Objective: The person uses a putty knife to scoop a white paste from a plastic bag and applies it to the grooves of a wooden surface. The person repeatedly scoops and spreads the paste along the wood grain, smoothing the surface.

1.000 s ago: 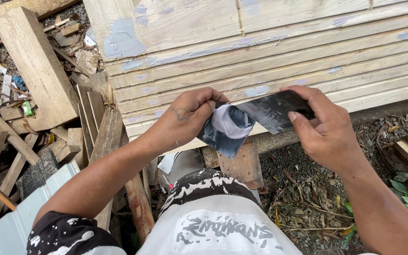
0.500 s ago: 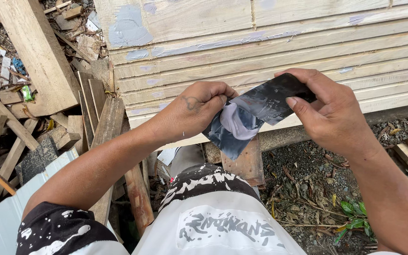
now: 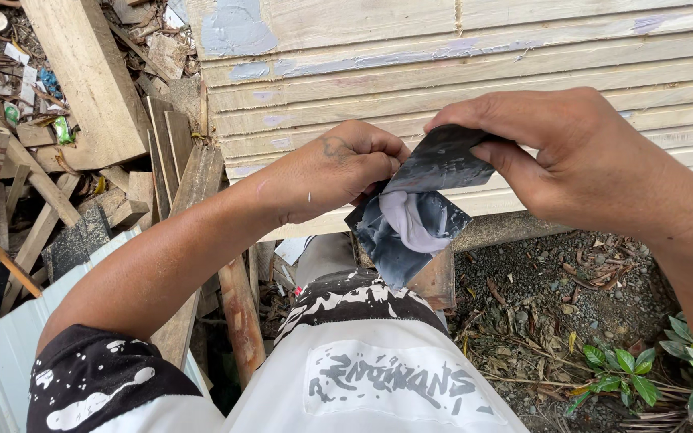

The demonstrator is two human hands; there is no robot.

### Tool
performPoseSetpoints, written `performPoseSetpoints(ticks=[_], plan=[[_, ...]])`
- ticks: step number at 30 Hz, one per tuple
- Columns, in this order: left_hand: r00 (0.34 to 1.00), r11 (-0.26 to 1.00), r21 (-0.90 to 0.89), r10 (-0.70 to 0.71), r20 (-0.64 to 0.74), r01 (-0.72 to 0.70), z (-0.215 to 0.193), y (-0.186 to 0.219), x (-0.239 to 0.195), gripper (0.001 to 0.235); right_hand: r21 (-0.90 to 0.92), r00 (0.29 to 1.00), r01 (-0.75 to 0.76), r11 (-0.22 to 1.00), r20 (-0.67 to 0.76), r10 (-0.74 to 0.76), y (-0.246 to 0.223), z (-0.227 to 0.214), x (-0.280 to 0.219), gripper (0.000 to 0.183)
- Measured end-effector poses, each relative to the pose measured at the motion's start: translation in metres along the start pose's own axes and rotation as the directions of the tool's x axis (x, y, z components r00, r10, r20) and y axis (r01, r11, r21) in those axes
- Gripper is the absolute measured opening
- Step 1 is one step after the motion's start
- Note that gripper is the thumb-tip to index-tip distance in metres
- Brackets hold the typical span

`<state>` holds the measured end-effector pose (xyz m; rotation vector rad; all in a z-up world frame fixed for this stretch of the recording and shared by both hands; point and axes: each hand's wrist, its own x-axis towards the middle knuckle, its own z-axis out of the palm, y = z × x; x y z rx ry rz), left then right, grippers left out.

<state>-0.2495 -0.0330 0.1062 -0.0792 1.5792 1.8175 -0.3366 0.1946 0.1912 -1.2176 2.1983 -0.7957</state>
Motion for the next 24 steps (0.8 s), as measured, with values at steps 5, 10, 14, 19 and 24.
performPoseSetpoints(ticks=[5,10,14,19,24], plan=[[1.000,0.999,0.045,0.001,0.012,-0.002,0.002,-0.005,0.001,0.027,-0.031,0.985,-0.084,0.996,0.152,0.087,-0.007,0.000,0.012,0.044],[0.999,0.990,0.138,0.034,-0.006,-0.033,0.004,-0.006,0.001,0.027,0.031,0.985,0.004,1.000,0.174,-0.009,-0.008,0.007,0.001,0.053],[0.998,0.985,0.169,0.046,-0.034,-0.040,0.004,-0.003,0.000,0.028,-0.071,0.972,0.041,0.997,0.235,-0.023,-0.014,0.010,-0.016,0.059],[0.991,0.980,0.182,0.092,-0.092,-0.075,-0.001,-0.003,0.003,0.030,-0.227,0.962,0.274,0.935,0.066,-0.266,-0.043,0.004,-0.049,0.041],[0.980,0.968,-0.170,0.172,-0.099,-0.187,-0.008,-0.016,0.010,0.029,-0.383,0.943,0.249,0.890,-0.112,-0.312,-0.055,0.021,-0.085,0.023]])
